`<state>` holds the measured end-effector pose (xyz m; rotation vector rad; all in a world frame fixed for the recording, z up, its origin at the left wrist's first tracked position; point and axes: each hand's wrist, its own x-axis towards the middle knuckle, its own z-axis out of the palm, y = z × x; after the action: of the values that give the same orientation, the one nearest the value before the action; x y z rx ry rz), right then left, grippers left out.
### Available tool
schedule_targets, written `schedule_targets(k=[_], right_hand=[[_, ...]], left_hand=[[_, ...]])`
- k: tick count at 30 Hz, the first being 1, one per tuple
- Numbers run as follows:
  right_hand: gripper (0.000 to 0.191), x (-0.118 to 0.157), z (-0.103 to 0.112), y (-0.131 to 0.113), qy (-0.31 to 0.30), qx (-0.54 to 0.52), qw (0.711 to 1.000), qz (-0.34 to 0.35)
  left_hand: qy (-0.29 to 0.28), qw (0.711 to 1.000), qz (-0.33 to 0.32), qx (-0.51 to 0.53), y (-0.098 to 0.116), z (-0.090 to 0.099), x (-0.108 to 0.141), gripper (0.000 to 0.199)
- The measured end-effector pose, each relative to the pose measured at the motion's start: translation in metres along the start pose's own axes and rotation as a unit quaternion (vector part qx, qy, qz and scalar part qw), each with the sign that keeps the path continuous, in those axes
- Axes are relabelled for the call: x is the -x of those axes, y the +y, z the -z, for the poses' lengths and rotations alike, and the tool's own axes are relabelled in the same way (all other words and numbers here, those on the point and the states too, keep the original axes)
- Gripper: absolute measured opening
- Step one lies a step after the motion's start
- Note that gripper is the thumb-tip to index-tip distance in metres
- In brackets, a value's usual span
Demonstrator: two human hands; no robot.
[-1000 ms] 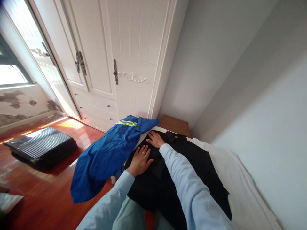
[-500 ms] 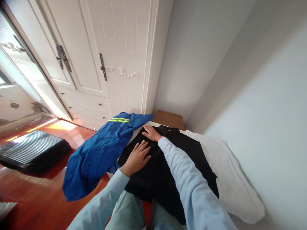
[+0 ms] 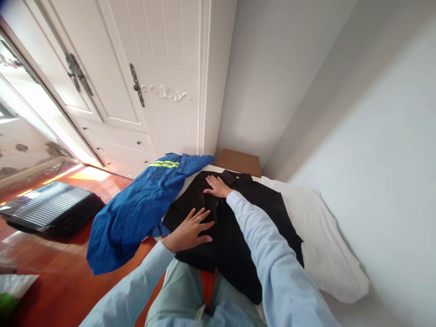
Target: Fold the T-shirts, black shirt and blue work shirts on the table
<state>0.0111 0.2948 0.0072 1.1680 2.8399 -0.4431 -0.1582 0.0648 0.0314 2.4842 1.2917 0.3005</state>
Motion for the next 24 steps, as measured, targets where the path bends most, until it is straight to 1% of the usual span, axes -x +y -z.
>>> schedule_targets(k=[2, 5, 8, 11, 12, 14, 16, 18, 19, 21, 24], right_hand=[[0.096, 0.000, 0.002, -0.002, 0.015, -0.014, 1.000, 0.003], [0.093, 0.011, 0.006, -0.008, 0.064, -0.037, 0.997, 0.013], [0.086, 0.036, 0.010, -0.015, 0.099, -0.029, 0.992, 0.069], [0.075, 0.069, 0.010, -0.016, 0.086, 0.012, 0.989, 0.121], [0.074, 0.080, 0.010, -0.013, 0.078, 0.024, 0.989, 0.123], [0.076, 0.099, 0.008, -0.006, 0.069, 0.040, 0.991, 0.105], [0.078, 0.115, 0.005, 0.000, 0.079, 0.045, 0.993, 0.080], [0.077, 0.127, 0.001, 0.000, 0.097, 0.049, 0.992, 0.062], [0.075, 0.132, -0.002, -0.004, 0.107, 0.052, 0.991, 0.057], [0.066, 0.141, -0.006, -0.019, 0.126, 0.055, 0.989, 0.052], [0.055, 0.162, -0.010, -0.058, 0.169, 0.020, 0.984, 0.044]], left_hand=[[0.005, 1.000, 0.005, 0.011, 0.004, 0.005, 0.002, 0.055], [0.054, 0.998, 0.017, 0.012, 0.009, 0.009, -0.004, 0.054], [0.084, 0.996, 0.014, -0.008, 0.011, 0.007, -0.014, 0.058], [0.075, 0.997, 0.010, -0.015, 0.010, 0.000, -0.021, 0.055], [0.067, 0.998, 0.011, -0.012, 0.009, -0.003, -0.022, 0.053], [0.058, 0.998, 0.017, -0.002, 0.007, -0.008, -0.022, 0.050], [0.067, 0.997, 0.019, 0.013, 0.005, -0.012, -0.021, 0.048], [0.085, 0.996, 0.023, 0.032, 0.005, -0.012, -0.023, 0.043], [0.093, 0.994, 0.027, 0.041, 0.005, -0.010, -0.025, 0.038], [0.114, 0.991, 0.036, 0.052, 0.007, -0.003, -0.032, 0.028], [0.168, 0.983, 0.034, 0.059, 0.013, 0.008, -0.043, 0.019]])
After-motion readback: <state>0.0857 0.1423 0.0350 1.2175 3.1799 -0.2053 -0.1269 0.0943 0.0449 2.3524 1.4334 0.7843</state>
